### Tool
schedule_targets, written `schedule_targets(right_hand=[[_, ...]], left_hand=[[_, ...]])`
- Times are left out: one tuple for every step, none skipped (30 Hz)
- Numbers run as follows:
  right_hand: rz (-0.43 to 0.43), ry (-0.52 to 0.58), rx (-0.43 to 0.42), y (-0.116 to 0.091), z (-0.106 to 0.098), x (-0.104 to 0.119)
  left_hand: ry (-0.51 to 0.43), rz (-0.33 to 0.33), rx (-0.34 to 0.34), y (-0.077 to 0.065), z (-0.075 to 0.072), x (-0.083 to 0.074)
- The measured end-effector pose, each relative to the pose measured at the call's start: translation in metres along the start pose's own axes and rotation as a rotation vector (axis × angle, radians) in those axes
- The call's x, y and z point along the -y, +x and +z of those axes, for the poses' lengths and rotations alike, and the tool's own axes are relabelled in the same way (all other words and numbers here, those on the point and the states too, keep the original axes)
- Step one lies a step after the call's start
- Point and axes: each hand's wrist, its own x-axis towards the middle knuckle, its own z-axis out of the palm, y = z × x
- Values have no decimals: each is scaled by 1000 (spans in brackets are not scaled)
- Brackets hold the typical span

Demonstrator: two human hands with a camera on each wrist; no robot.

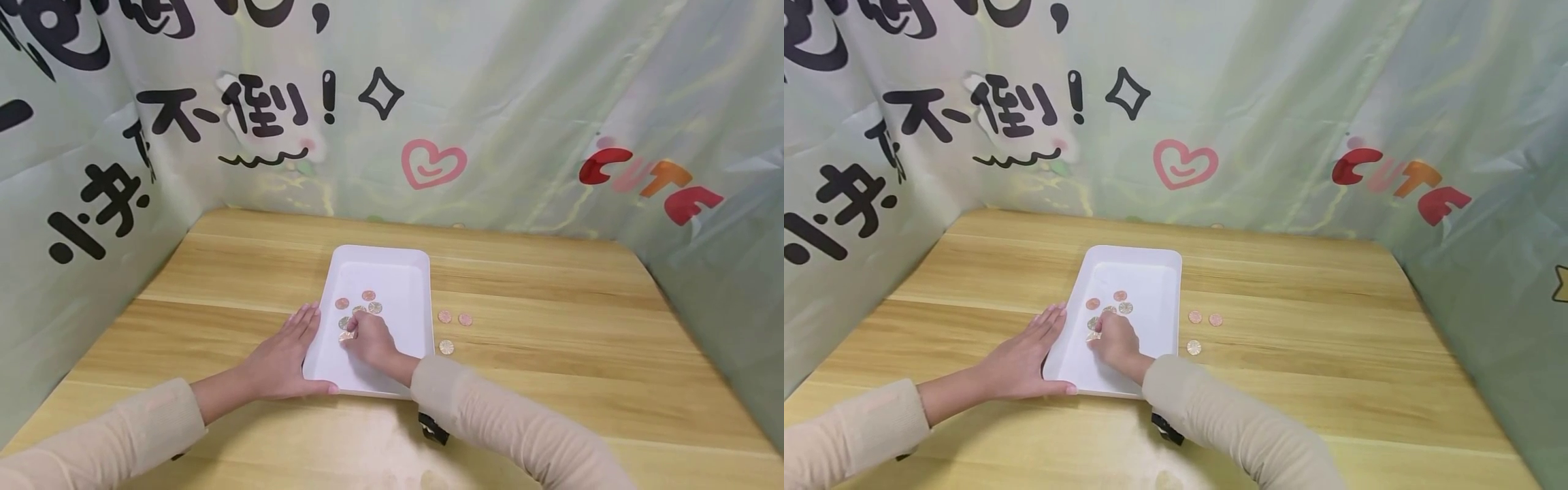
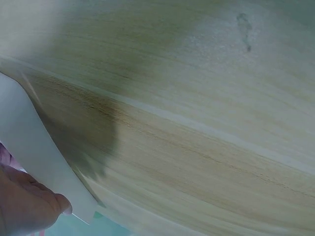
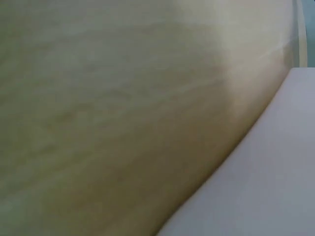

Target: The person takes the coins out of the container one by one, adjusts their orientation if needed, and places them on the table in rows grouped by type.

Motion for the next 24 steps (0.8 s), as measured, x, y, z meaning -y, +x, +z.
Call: schedule_targets(right_hand=[[5,-23,13,0,-1,1],[7,-43,25,1,-2,2],[11,-60,37,1,-3,3],[16,-70,45,1,-4,3],[20,-74,51,1,-4,3],[22,-71,55,1,-5,3],[25,-59,57,1,-6,2],[16,-44,54,1,-6,2],[9,-28,52,0,-7,1],[-1,-11,49,0,-7,-1],[-10,9,45,0,-8,-2],[-14,26,42,0,-9,-3],[-9,43,44,-1,-10,-5],[-5,57,45,-1,-11,-6],[6,74,52,-1,-13,-7],[18,96,61,-2,-15,-8],[26,121,70,-4,-18,-9],[36,144,82,-5,-22,-9],[43,172,93,-6,-26,-9],[45,198,98,-8,-30,-9],[50,228,104,-9,-34,-9],[60,260,105,-10,-39,-8],[69,285,100,-11,-44,-7],[87,310,94,-11,-48,-7]], left_hand=[[0,-1,1,0,0,0],[1,-1,2,0,0,0],[-1,-2,2,0,-1,0],[-3,-3,3,0,-1,0],[-3,-3,3,0,-1,0],[-5,-3,4,0,-1,0],[-6,-3,5,0,-1,0],[-7,-3,7,0,-1,0],[-8,-4,8,-1,-1,0],[-8,-5,9,-1,0,0],[-6,-5,8,-1,0,0],[-6,-6,8,-1,0,0],[-4,-5,6,-1,1,1],[-5,-7,6,0,1,1],[-6,-6,5,0,1,1],[-9,-8,8,0,1,1],[-10,-7,10,0,1,0],[-12,-8,14,0,2,0],[-14,-8,16,0,2,0],[-18,-12,18,0,2,0],[-20,-15,20,0,2,-1],[-21,-17,19,0,2,0],[-22,-19,18,0,1,0],[-25,-23,17,0,1,-1]])
